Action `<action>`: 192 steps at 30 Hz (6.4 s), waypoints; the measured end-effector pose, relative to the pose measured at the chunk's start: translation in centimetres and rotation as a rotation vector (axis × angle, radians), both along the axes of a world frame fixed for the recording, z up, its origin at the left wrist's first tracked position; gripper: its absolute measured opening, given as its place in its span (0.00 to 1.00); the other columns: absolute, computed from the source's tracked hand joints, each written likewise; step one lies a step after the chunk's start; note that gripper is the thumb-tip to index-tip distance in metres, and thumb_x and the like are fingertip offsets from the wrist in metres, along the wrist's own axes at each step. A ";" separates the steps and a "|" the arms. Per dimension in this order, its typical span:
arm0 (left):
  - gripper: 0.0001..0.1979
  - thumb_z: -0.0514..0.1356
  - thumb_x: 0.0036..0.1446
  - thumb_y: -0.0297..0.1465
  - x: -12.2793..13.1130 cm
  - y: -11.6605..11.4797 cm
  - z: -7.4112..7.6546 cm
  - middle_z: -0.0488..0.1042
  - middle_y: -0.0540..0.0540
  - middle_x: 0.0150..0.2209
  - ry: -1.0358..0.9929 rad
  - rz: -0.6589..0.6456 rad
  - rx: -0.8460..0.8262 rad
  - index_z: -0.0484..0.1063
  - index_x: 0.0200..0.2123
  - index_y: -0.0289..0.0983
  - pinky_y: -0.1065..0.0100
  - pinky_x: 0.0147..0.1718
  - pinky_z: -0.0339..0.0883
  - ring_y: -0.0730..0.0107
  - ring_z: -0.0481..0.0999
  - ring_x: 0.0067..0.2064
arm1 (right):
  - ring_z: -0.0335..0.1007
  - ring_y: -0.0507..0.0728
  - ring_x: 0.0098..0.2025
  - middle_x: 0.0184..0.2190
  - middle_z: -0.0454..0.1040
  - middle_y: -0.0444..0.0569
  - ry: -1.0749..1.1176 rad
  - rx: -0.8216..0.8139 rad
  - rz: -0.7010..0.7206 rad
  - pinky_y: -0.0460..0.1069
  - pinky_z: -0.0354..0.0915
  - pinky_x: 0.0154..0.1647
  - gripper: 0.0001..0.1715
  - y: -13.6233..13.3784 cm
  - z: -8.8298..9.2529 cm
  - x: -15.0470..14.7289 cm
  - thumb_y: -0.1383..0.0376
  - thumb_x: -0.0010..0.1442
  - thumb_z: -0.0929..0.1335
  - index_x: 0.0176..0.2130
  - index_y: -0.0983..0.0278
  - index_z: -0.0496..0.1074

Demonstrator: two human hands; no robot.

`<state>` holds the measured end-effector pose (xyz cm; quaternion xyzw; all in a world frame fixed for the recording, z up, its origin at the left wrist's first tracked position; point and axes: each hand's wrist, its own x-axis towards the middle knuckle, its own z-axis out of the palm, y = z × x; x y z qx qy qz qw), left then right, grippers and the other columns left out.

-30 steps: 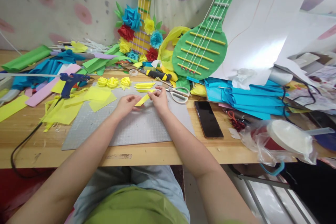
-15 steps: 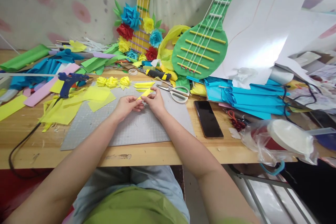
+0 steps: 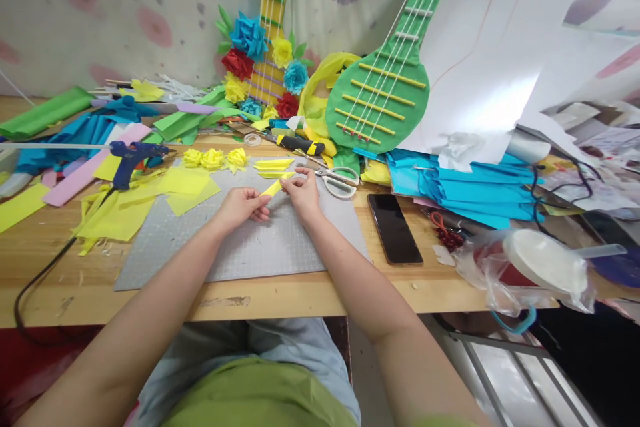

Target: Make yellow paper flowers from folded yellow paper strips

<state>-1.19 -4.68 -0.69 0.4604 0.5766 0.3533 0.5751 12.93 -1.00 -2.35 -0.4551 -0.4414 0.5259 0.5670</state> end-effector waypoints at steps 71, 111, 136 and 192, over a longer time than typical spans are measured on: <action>0.08 0.56 0.50 0.30 0.4 8.0 1.9 0.70 0.40 0.40 1.217 -0.418 0.829 0.72 0.34 0.37 0.57 0.45 0.59 0.55 0.66 0.46 | 0.64 0.52 0.25 0.20 0.67 0.36 -0.378 0.014 -0.152 0.47 0.57 0.31 0.18 0.9 -0.7 2.0 0.59 0.48 0.66 0.39 0.60 0.56; 0.12 0.55 0.52 0.33 1.2 1.0 -0.5 0.73 0.51 0.25 -0.054 0.064 0.210 0.66 0.42 0.38 0.72 0.26 0.65 0.73 0.72 0.25 | 0.57 0.48 0.22 0.20 0.64 0.34 -0.305 0.110 0.166 0.44 0.54 0.25 0.20 0.5 0.3 1.7 0.63 0.43 0.66 0.39 0.60 0.59; 0.12 0.53 0.55 0.26 1.5 0.8 0.2 0.77 0.44 0.35 -0.220 0.028 0.050 0.71 0.43 0.33 0.69 0.30 0.70 0.70 0.77 0.31 | 0.68 0.49 0.22 0.20 0.70 0.34 -0.044 -0.071 0.177 0.45 0.65 0.23 0.29 0.2 0.8 1.1 0.65 0.38 0.71 0.39 0.60 0.54; 0.10 0.55 0.55 0.33 0.4 0.6 0.6 0.62 0.54 0.17 -0.013 -0.194 0.113 0.66 0.25 0.34 0.77 0.16 0.53 0.82 0.59 0.17 | 0.67 0.47 0.24 0.24 0.68 0.36 0.004 0.027 0.196 0.44 0.64 0.27 0.28 0.5 0.8 1.2 0.59 0.40 0.72 0.39 0.60 0.59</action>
